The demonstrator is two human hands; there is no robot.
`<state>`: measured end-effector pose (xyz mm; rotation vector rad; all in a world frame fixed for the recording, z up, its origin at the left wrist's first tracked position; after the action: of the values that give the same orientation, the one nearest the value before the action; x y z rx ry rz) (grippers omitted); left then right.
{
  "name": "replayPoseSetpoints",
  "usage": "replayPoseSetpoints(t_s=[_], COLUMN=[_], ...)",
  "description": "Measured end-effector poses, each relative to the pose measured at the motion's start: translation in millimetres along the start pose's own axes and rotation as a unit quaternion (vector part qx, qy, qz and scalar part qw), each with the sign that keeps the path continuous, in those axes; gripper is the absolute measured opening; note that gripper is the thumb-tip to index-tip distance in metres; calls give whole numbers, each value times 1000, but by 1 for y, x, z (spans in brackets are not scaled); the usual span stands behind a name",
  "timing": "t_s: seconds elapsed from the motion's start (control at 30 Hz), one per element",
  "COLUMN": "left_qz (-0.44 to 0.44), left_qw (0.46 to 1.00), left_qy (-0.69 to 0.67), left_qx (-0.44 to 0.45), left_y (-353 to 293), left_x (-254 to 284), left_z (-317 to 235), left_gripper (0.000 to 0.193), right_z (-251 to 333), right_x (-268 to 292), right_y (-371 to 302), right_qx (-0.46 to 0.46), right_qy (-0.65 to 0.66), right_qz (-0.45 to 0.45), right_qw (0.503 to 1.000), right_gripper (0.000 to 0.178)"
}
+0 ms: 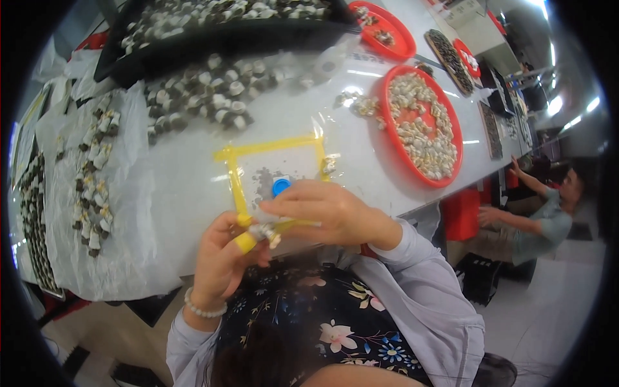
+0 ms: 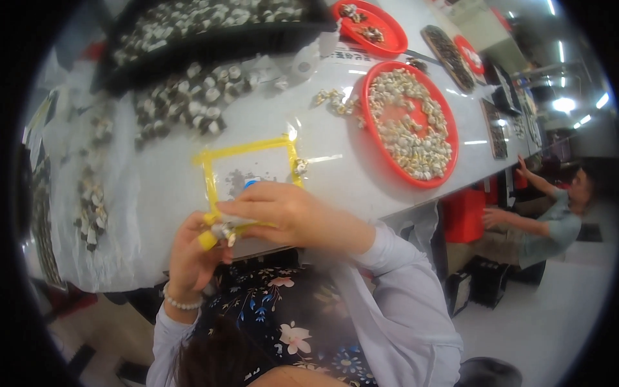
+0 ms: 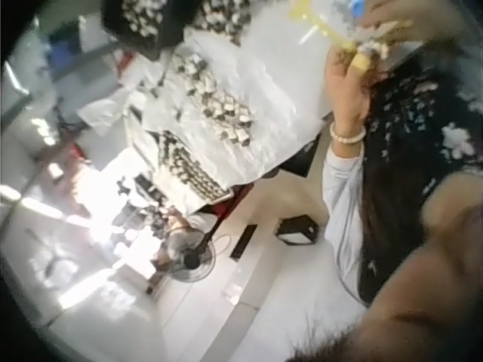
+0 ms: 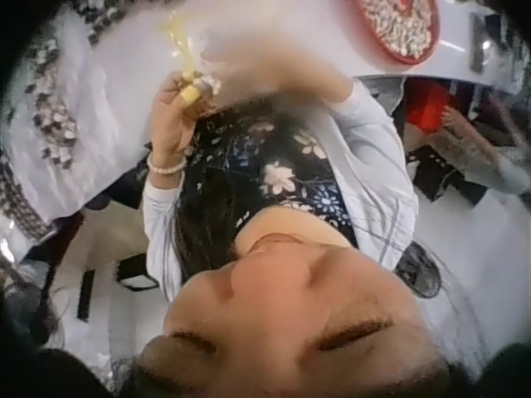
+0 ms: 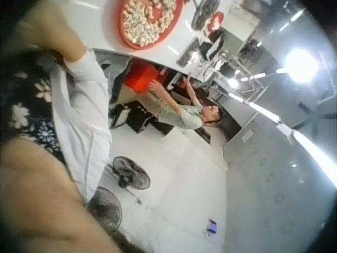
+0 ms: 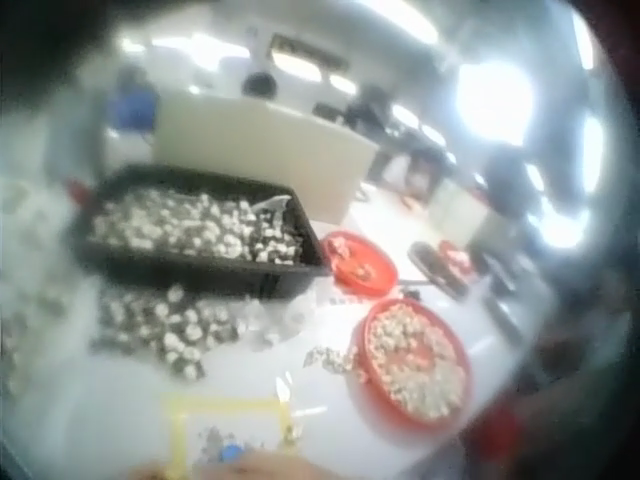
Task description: The person assembles small plastic toy components by hand, attaching white and grey plastic parts together at a factory workstation.
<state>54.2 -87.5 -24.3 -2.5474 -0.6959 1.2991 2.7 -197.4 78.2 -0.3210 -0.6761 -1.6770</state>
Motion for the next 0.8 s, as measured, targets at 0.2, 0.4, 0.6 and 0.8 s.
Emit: replayPoseSetpoints(t_s=[0.2, 0.4, 0.6, 0.8], left_qz=[-88, -313, -433, -421], left_qw=[947, 714, 545, 514], left_qy=[173, 479, 608, 680], left_qx=[-254, -404, -382, -310], left_y=[-60, -116, -118, -91], left_x=[56, 127, 157, 175], left_z=[-107, -220, -287, -287], left_gripper=[25, 36, 33, 31], right_z=[-56, -78, -60, -60], right_x=[75, 49, 45, 39], right_y=[-26, -33, -24, -21], right_qx=[-139, -129, -118, -115], right_qy=[-148, -200, -202, -246], right_qz=[-86, 12, -21, -26], right_qw=[975, 971, 972, 962], right_gripper=[25, 29, 27, 28])
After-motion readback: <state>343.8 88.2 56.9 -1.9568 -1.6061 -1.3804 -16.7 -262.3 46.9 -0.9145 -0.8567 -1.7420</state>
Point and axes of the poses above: each hand's wrist, its own y-axis towards the middle knuckle, its own x-axis out of the back of the hand, z = x × y, the point moved 9 cm from there along y, towards the middle knuckle, and after that the axes turned 4 degrees about -x, right-handed, at the moved point
